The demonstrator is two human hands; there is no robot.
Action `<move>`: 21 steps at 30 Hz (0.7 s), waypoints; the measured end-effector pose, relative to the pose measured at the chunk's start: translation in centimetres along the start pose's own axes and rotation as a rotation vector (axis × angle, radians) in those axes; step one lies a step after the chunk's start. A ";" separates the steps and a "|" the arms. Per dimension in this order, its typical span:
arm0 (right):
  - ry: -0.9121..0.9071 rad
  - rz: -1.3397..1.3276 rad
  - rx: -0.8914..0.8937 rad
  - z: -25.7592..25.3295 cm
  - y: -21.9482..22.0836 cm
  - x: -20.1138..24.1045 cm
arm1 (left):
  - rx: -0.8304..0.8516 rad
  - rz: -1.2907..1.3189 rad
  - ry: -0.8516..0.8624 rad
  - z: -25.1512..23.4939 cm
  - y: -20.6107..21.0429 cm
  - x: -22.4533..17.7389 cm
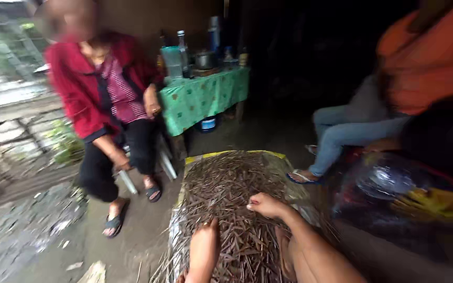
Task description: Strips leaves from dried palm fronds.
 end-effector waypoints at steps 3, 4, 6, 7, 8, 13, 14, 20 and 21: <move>-0.002 -0.037 -0.067 -0.1 -0.6 -1.1 | 0.117 -0.094 -0.019 0.3 0.6 -0.5; -0.001 -0.078 -0.123 -0.1 -0.7 -1.2 | 0.088 -0.086 0.003 0.4 0.7 -0.5; 0.029 -0.188 -0.235 0.2 -1.1 -0.9 | 0.041 -0.054 0.032 0.2 0.9 -0.3; 0.053 -0.241 -0.275 0.5 -1.3 -0.6 | 0.038 -0.024 0.026 0.0 0.8 -0.2; 0.072 -0.285 -0.306 0.9 -1.6 -0.2 | 0.036 0.023 0.014 -0.2 0.7 0.0; -0.007 -0.285 -0.225 2.0 0.4 1.9 | -0.021 0.188 -0.063 -1.8 0.3 0.7; -0.060 -0.283 -0.199 2.2 1.3 2.6 | -0.037 0.214 -0.057 -1.9 0.2 0.6; -0.262 -0.285 -0.194 2.2 4.8 5.3 | -0.116 0.404 -0.023 -3.2 -0.1 -0.6; -0.262 -0.269 -0.225 2.2 4.7 5.3 | -0.106 0.434 -0.039 -3.3 -0.2 -0.7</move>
Point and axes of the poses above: each hand's wrist, its own z-axis away from the middle knuckle, its own y-axis out of the palm, x = y × z, the point moved 4 cm from there along -z, towards the middle knuckle, and after that the axes turned 4 degrees about -x, right-handed, at the moved point
